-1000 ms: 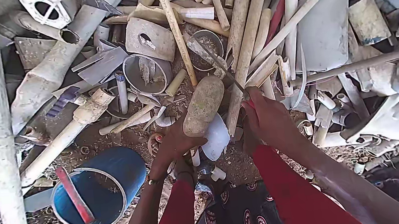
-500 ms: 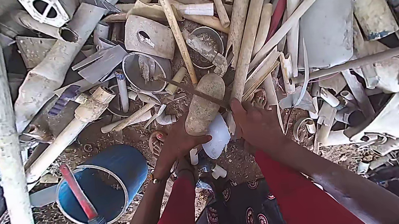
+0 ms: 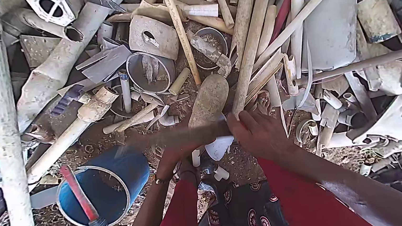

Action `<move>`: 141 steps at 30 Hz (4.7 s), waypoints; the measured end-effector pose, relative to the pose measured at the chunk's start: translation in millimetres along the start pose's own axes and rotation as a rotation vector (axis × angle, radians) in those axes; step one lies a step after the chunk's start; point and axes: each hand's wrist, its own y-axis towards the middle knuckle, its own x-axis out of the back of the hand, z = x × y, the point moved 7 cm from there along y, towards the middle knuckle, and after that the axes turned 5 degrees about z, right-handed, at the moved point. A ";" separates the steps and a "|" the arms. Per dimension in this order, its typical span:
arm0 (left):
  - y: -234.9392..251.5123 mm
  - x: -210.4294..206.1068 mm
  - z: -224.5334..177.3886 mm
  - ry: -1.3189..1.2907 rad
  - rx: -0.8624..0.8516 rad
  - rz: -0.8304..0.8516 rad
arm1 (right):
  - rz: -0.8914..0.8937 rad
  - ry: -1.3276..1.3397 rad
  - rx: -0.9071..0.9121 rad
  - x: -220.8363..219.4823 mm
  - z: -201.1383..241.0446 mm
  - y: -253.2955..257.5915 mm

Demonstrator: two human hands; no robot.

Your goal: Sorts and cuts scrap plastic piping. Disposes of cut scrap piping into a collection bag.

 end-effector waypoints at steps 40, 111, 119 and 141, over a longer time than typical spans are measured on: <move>1.7 -22.4 0.0 -0.399 -0.027 0.008 | 0.210 0.119 -0.305 -5.2 -30.0 4.8; -14.9 -28.0 -10.9 -1.550 -0.017 0.240 | 0.630 0.241 -0.438 -51.9 -25.3 50.2; -16.7 -32.9 -8.3 -1.495 0.003 0.213 | 0.286 1.115 -0.697 -59.5 -35.7 49.5; -27.7 -23.9 -6.7 -1.706 -0.077 0.426 | 0.377 0.915 -0.485 -53.3 -29.1 29.6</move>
